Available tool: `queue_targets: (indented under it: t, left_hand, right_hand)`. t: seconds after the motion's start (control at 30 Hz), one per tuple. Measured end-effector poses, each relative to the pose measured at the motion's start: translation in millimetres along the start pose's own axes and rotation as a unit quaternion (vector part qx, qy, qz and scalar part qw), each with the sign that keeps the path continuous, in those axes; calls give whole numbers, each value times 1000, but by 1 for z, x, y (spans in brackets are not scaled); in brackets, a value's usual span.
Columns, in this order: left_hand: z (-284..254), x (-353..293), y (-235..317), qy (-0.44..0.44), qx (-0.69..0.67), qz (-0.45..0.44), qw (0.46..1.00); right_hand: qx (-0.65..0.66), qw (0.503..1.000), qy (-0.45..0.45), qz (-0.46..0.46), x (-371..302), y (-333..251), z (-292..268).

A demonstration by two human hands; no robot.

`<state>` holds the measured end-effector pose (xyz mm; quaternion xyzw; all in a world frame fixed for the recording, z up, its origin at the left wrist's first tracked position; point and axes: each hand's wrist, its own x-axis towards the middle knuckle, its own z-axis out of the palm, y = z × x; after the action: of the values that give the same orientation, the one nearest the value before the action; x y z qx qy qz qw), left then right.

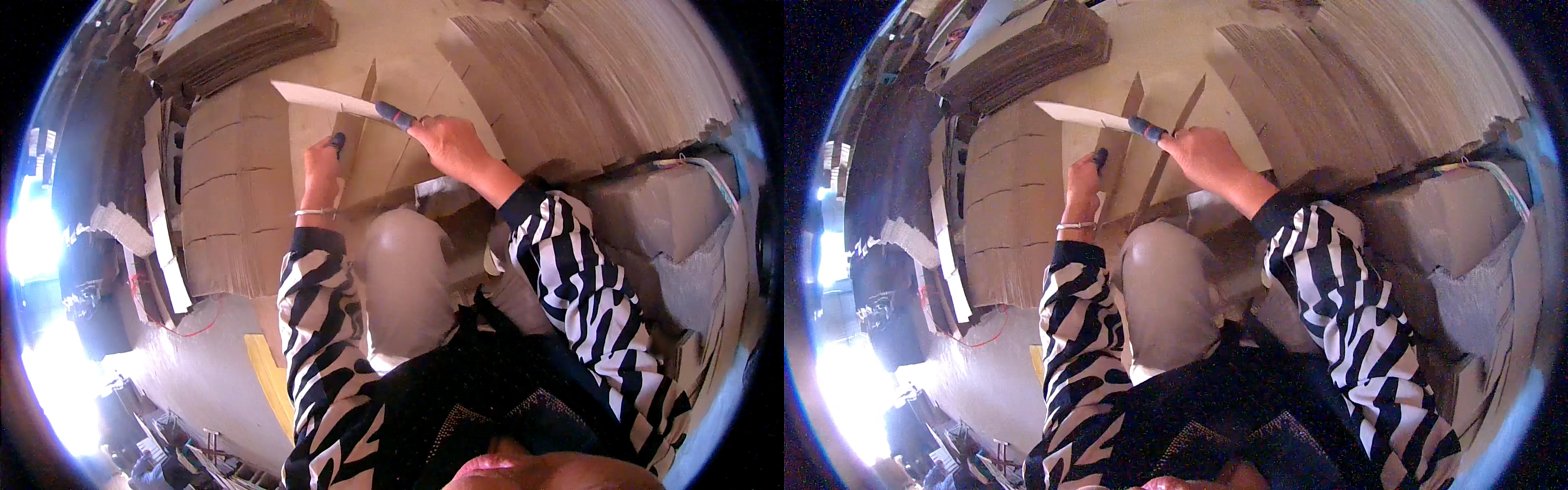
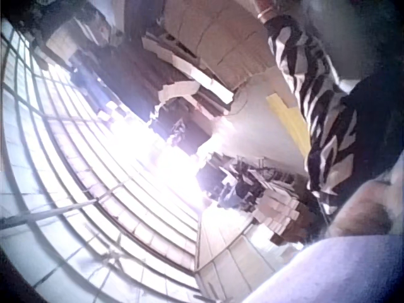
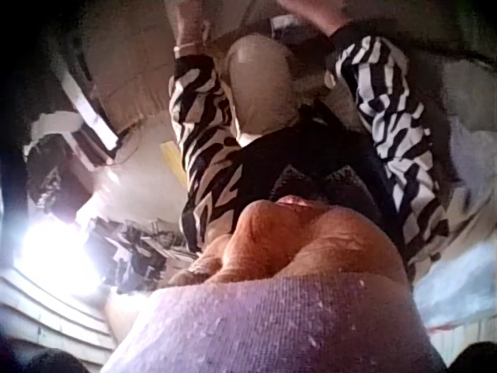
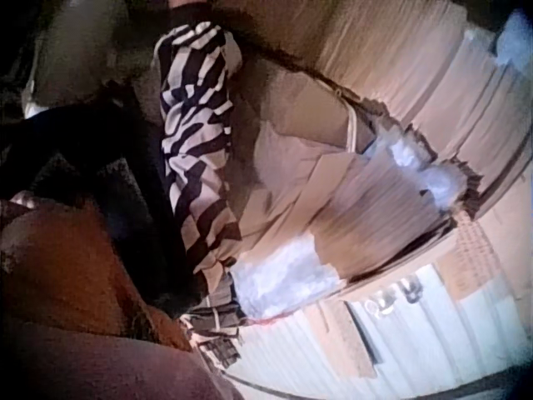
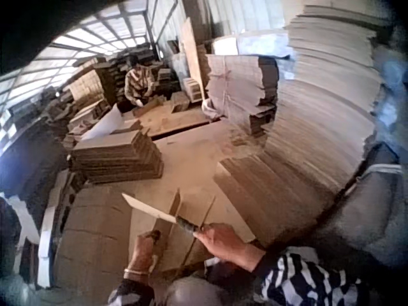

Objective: The person sits on the floor and uses a knife to cut a stack of flat cardboard sheets into smaller rectangular pieces. They repeatedly slice through the cardboard and separate the cut sections.

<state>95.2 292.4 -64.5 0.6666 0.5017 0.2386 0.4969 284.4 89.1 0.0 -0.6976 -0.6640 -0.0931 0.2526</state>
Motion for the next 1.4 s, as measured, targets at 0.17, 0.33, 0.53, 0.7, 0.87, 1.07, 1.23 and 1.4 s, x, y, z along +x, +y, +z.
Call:
queue_targets:
  t: [0.17,0.33,0.53,0.7,0.87,1.07,1.23,1.4]
  left_hand:
    - [-26,11,5,-45,-24,-62,997]
    - [-2,-4,36,-30,268,106,957]
    - [-16,-43,51,68,387,159,906]
    - [-45,2,-7,39,90,25,995]
    - [-20,11,8,-14,194,117,974]
    - [-28,-3,40,22,325,157,932]
    - [-33,-19,60,15,304,153,940]
    - [-46,-93,79,24,242,233,942]
  right_hand:
    - [-18,998,-63,-6,-7,5,7]
    - [-28,999,15,-37,-9,20,1]
    - [-21,999,-23,-20,5,11,20]
    - [1,993,-66,-97,23,5,19]
    - [-27,992,-70,-103,4,24,10]
    - [-68,978,-191,-49,28,9,5]
    - [-79,990,-119,-21,57,23,0]
    - [-64,987,-142,49,53,81,13]
